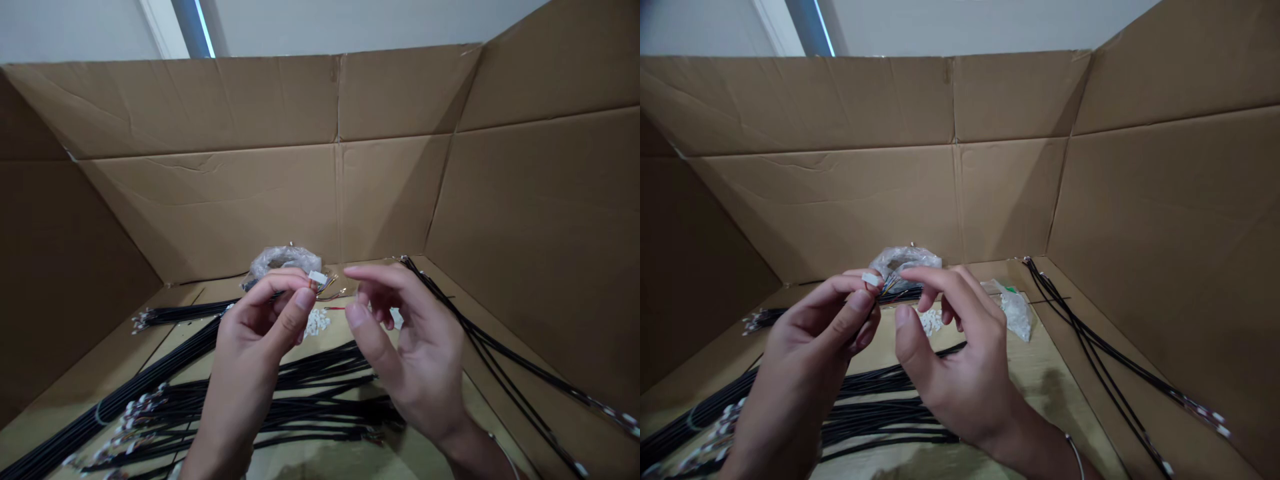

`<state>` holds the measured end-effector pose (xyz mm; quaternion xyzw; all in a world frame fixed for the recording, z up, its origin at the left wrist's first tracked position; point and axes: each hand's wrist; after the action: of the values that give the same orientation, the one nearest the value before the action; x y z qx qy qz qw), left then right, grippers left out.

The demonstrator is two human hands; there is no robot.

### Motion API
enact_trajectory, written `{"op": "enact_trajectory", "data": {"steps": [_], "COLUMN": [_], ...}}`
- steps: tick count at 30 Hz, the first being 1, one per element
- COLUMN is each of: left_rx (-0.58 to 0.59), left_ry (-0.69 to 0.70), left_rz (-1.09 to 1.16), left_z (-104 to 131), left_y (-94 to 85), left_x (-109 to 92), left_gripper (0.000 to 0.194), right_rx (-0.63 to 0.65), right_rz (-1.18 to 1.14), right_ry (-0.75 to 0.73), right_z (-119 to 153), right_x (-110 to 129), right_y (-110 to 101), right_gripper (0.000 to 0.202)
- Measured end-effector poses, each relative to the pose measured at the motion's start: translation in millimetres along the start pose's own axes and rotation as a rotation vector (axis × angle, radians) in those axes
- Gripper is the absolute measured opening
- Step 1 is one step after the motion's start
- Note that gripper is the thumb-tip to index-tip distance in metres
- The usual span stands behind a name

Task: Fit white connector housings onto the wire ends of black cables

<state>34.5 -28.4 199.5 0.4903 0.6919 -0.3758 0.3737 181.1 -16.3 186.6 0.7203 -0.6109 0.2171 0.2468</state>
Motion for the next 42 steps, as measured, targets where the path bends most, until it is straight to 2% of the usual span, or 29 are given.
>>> {"op": "enact_trajectory", "data": {"steps": [8, 20, 24, 28, 31, 36, 42], "left_rx": [0.014, 0.000, -0.007, -0.044, -0.095, -0.120, -0.156], "left_ry": [-0.009, -0.012, -0.013, -0.005, 0.051, 0.149, 0.179], "left_rz": [0.002, -0.015, -0.022, 0.011, 0.035, -0.087, -0.161], "left_z": [0.9, 0.7, 0.5, 1.2, 2.8, 5.5, 9.5], "left_y": [0.0, -0.9, 1.0, 4.4, 5.5, 3.9, 8.2], "left_x": [0.8, 0.9, 0.9, -0.5, -0.9, 0.3, -3.9], "left_gripper": [0.012, 0.012, 0.012, 0.010, 0.011, 0.007, 0.003], "right_rx": [0.009, 0.006, 0.031, 0.055, 0.064, 0.083, 0.105], "right_rz": [0.085, 0.196, 0.163, 0.063, 0.008, -0.041, -0.103], "right_ry": [-0.035, -0.167, -0.191, -0.098, -0.022, 0.054, 0.091], "right_z": [-1.9, -0.8, 0.0, -0.4, -2.0, -2.5, -1.3], "right_x": [-0.3, 0.5, 1.7, 3.5, 4.0, 4.4, 6.3], "right_y": [1.2, 1.8, 0.9, -1.3, -3.3, -5.2, -6.0], "right_gripper": [0.021, 0.020, 0.022, 0.018, 0.015, 0.016, 0.016]}}
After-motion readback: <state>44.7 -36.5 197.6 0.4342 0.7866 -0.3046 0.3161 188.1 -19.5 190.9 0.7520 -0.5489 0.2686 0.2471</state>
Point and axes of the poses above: each hand's wrist, its own z-axis away from the middle knuckle, its own y-axis out of the palm, x = y × z, and after that the axes turned 15 degrees about -z, right-handed
